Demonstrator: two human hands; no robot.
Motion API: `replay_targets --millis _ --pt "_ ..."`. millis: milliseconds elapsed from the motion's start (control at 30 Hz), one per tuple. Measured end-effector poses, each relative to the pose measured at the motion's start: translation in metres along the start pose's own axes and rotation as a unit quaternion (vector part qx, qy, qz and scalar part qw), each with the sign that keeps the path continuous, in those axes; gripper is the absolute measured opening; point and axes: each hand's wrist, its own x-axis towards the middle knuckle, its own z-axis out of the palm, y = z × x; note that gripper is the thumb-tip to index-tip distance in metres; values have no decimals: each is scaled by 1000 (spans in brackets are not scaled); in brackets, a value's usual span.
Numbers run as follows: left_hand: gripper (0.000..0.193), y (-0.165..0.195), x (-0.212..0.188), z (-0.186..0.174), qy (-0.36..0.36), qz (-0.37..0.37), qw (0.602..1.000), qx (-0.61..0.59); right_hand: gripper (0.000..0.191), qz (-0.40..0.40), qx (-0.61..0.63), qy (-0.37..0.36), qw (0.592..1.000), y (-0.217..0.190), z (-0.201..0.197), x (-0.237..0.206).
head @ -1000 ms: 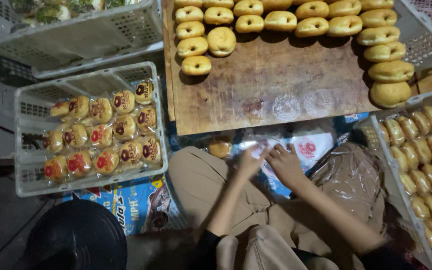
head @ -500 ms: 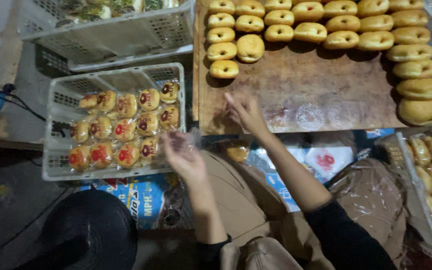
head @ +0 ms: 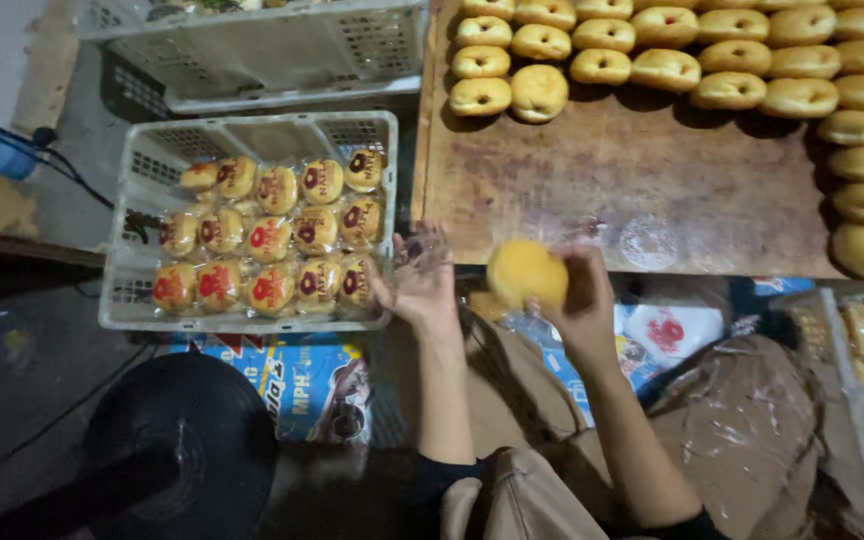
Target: The person sits on the floor and packages small round buns one by one into clear plastic bags. They pick each bun from a wooden board, place it into a bag, and then put the packaged bun into a white plastic crate.
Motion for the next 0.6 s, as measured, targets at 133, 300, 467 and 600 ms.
replay_targets --millis 133,300,467,600 --pt "73 -42 -36 -11 3 -115 988 -102 76 -60 -95 -20 993 -30 2 -39" --pt "52 -59 -83 16 -270 -67 959 63 79 -205 -380 -13 902 -81 2 -7" --pt "58 -55 -111 56 -320 -84 938 108 94 -239 -536 -127 800 -128 -1 -1" --pt "78 -61 -131 65 -305 -109 915 241 98 -260 -461 -78 845 -131 5 -3"
